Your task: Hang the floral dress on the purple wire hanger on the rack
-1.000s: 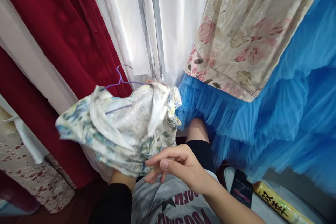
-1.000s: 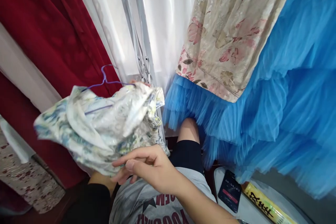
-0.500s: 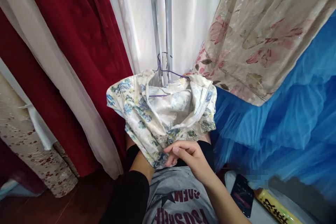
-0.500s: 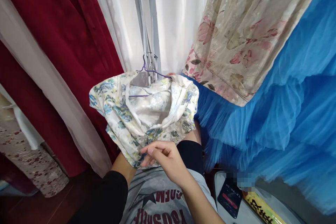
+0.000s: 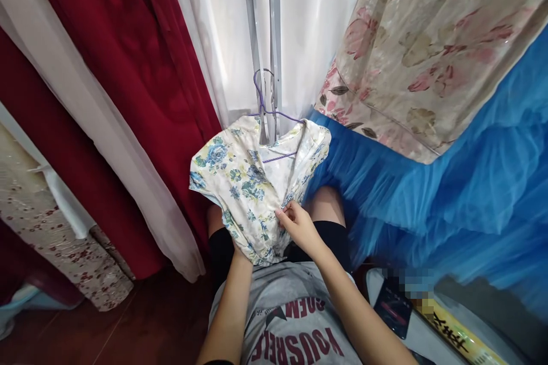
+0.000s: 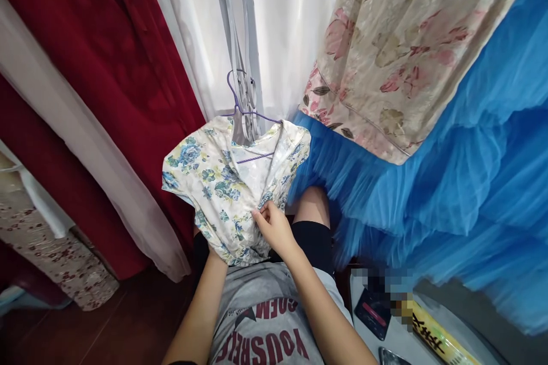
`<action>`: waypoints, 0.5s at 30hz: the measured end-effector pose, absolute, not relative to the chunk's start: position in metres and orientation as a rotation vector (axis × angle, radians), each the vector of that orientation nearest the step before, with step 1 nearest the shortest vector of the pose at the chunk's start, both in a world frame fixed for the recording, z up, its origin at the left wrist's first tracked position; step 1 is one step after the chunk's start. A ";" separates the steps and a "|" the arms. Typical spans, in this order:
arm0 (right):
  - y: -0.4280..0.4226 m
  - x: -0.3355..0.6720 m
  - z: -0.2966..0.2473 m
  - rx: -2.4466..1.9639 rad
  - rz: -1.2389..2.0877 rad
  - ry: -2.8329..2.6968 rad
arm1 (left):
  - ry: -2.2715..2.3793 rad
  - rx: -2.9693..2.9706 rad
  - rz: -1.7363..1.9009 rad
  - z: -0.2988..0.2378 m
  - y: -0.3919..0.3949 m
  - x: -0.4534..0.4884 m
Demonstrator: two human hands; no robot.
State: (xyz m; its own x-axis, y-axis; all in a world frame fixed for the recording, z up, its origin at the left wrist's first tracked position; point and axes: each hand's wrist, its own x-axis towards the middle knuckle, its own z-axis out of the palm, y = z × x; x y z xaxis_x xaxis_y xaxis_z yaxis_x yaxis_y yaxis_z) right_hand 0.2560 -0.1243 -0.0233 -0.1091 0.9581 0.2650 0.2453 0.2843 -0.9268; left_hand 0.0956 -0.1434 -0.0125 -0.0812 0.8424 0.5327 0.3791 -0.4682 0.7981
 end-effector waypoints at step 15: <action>-0.125 0.267 -0.009 -1.006 1.348 -1.192 | 1.634 1.186 2.335 -0.085 -0.119 0.066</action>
